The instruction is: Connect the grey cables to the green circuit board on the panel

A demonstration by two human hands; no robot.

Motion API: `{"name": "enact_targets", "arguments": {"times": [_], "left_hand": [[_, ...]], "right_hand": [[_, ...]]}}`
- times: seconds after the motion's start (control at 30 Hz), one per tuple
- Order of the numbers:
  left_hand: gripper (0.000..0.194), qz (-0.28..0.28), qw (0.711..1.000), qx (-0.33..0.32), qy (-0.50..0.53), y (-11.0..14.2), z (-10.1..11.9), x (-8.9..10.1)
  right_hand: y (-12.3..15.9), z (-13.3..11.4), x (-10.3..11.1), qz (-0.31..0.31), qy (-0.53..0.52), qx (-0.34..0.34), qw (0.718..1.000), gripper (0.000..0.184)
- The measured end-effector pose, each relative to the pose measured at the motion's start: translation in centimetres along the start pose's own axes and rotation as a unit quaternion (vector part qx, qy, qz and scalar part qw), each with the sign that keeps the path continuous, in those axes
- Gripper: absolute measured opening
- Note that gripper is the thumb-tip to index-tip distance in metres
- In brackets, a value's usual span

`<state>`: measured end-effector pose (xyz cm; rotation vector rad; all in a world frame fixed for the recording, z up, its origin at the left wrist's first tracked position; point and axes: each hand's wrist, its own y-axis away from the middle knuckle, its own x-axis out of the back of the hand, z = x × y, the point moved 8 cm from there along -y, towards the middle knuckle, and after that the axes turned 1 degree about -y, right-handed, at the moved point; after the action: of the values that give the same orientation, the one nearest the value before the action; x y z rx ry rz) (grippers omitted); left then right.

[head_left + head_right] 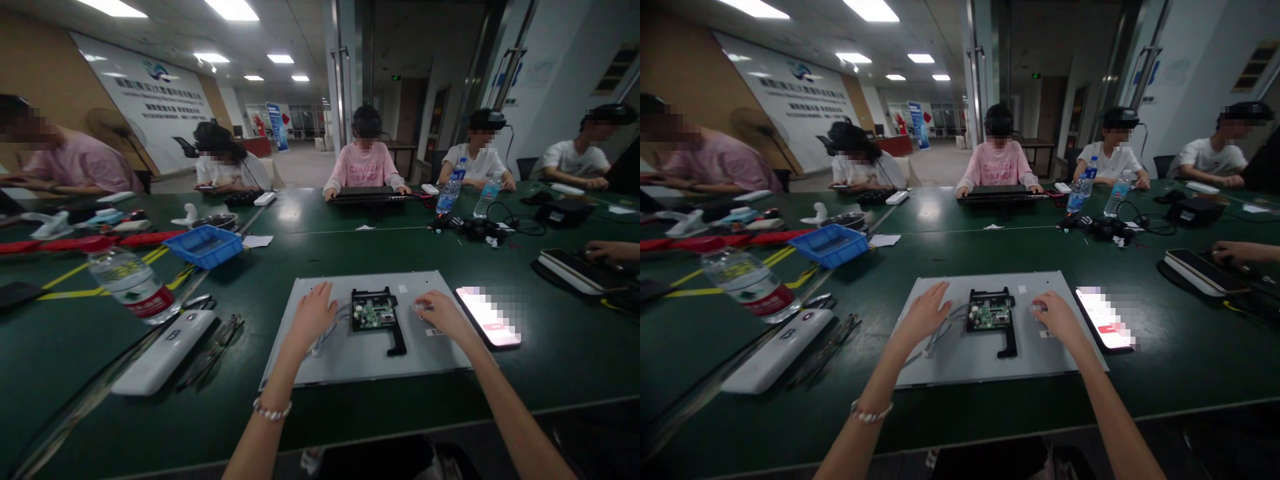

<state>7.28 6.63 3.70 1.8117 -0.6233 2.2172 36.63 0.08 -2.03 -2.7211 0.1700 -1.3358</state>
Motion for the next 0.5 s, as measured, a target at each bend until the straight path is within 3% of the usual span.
{"name": "enact_targets", "arguments": {"times": [0.2,0.5], "left_hand": [[0.04,-0.047,0.999,-0.001,0.01,3.3,-1.9,-1.8],[0.041,-0.006,1.0,0.001,0.018,3.9,-2.6,-2.1]], "right_hand": [[0.0,0.4,-0.2,0.048,-0.016,-0.02,0.999,0.014],[1.0,0.5,-0.1,0.066,-0.036,-0.01,0.997,0.025]]}}
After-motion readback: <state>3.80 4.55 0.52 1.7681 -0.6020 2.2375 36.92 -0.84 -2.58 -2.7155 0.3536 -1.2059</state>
